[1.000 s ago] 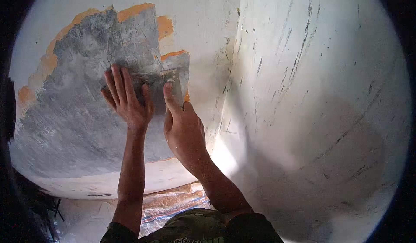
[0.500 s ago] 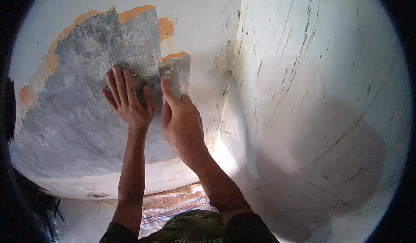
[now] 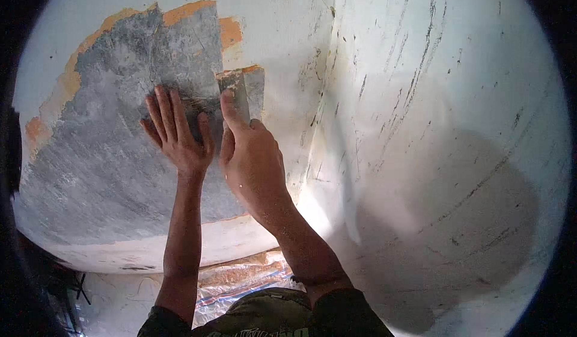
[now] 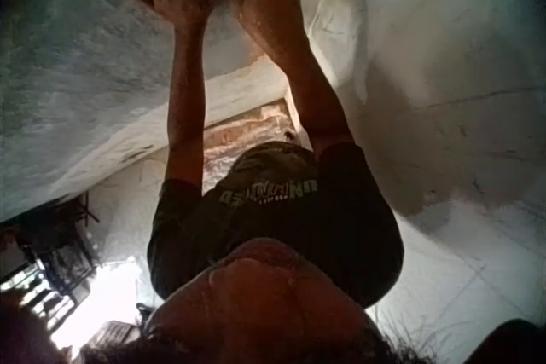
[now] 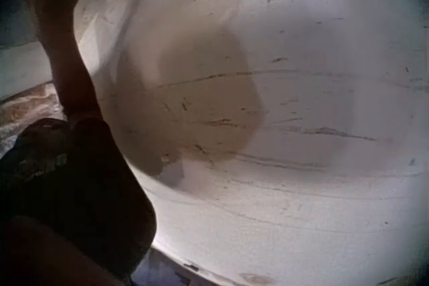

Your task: The recorder is using a scraper tool to remove old paint or plaster from a wall in a corner.

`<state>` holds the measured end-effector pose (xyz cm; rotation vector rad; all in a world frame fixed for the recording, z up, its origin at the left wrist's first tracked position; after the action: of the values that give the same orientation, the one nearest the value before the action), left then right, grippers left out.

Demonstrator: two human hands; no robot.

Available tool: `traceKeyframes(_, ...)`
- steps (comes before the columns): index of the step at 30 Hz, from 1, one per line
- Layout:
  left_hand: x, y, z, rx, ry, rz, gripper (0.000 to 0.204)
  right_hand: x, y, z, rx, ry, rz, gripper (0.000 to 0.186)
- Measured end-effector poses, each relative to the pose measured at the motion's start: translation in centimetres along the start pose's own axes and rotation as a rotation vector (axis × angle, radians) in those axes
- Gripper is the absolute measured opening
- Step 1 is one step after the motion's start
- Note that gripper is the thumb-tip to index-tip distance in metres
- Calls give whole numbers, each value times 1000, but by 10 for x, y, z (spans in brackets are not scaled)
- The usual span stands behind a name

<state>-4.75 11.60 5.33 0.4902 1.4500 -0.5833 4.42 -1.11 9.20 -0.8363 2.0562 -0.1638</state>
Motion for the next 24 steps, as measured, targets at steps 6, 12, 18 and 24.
traceKeyframes(6, 4, -2, -3, 16, 35, -1, 58, 24, 9, 19, 51, -28, -33, 49)
traceKeyframes(12, 0, -2, 0, 29, 6, 22, 56, 1, -3, -3, 13, 20, 16, 46)
traceKeyframes(18, 3, -2, -2, 10, 10, 13, 56, 20, -2, 10, 109, -8, -34, 45)
traceKeyframes(24, 0, -2, -2, 4, 10, 8, 56, 4, 0, 3, 18, 48, -50, 49)
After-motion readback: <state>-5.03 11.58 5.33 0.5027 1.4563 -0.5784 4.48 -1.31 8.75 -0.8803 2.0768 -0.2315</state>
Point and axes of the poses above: each hand's wrist, its own x-axis away from the middle knuckle, its own y-axis out of the palm, z = x × y, the point moved 1 cm from there along -x, towards the middle knuckle, and after that the axes turned 5 degrees about z, right-handed, at the moved point
